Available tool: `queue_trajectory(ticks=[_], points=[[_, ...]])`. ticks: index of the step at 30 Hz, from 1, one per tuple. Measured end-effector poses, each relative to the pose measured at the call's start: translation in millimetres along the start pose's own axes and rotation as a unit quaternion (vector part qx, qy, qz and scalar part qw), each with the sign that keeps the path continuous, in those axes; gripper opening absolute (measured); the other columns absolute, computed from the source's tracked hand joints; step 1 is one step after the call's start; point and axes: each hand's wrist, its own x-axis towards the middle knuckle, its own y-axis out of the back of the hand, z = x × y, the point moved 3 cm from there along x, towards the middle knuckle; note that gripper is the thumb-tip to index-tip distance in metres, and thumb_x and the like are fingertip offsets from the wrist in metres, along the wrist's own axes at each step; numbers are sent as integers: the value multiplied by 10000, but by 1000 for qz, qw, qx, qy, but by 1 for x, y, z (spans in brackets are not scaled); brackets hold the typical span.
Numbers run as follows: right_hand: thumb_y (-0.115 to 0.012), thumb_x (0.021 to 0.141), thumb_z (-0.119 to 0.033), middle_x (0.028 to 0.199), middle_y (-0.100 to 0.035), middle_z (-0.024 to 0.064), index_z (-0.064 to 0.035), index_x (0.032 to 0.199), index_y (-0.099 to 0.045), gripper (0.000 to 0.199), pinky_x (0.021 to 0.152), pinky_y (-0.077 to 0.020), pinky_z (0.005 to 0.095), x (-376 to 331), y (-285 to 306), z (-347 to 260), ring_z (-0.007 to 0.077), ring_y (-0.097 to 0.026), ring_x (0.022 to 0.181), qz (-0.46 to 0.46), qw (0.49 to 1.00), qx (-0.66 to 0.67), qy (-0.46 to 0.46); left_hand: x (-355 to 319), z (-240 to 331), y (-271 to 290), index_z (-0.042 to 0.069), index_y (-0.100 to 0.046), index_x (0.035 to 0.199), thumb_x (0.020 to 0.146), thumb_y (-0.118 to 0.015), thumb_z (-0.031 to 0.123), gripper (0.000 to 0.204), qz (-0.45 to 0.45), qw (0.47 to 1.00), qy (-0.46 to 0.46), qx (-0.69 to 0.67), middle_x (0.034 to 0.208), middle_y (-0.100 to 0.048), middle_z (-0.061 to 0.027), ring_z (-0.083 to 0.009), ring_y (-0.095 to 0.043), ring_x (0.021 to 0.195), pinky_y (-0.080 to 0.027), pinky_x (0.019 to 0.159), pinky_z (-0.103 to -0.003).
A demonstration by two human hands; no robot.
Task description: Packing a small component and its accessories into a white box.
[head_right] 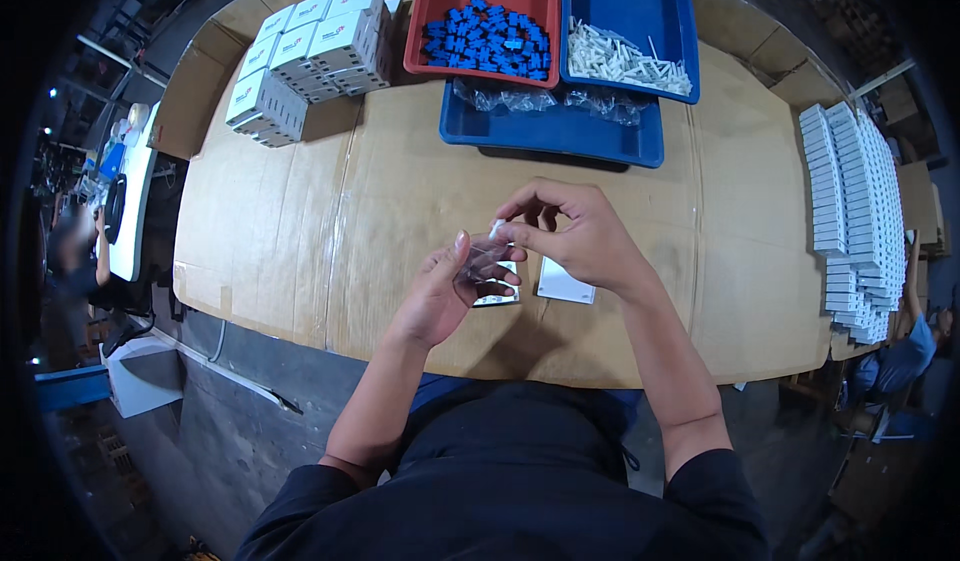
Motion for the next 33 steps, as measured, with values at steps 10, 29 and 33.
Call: queue_trajectory(ticks=[10,29,33], points=[[-739,914,-39,1227,-736,137,-7,994,-791,101,889,-549,316,15,-14,-12,149,-712,1012,-190,980,-35,46,-12,-10,9,-17,-664,1272,1111,-499,456,525,7,999,-17,26,1181,-733,-139,-237,-720,1028,-590,922,-422],[-561,1100,-312,1450,-613,174,21,1170,-735,382,873,-563,363,3,-30,-9,246,-701,1001,-281,948,-104,111,-20,-16,8,25,-653,1165,1107,-489,488,495,-18,999,-22,-34,1037,-700,-81,-263,-715,960,-578,928,-428],[-606,1070,-290,1492,-595,175,30,1221,-712,370,983,-533,390,3,-44,-27,299,-636,1238,-360,924,-34,-120,-19,-22,15,9,-653,1204,1111,-487,482,510,10,1000,-10,-27,1048,-709,-85,-260,-716,960,-578,932,-422]])
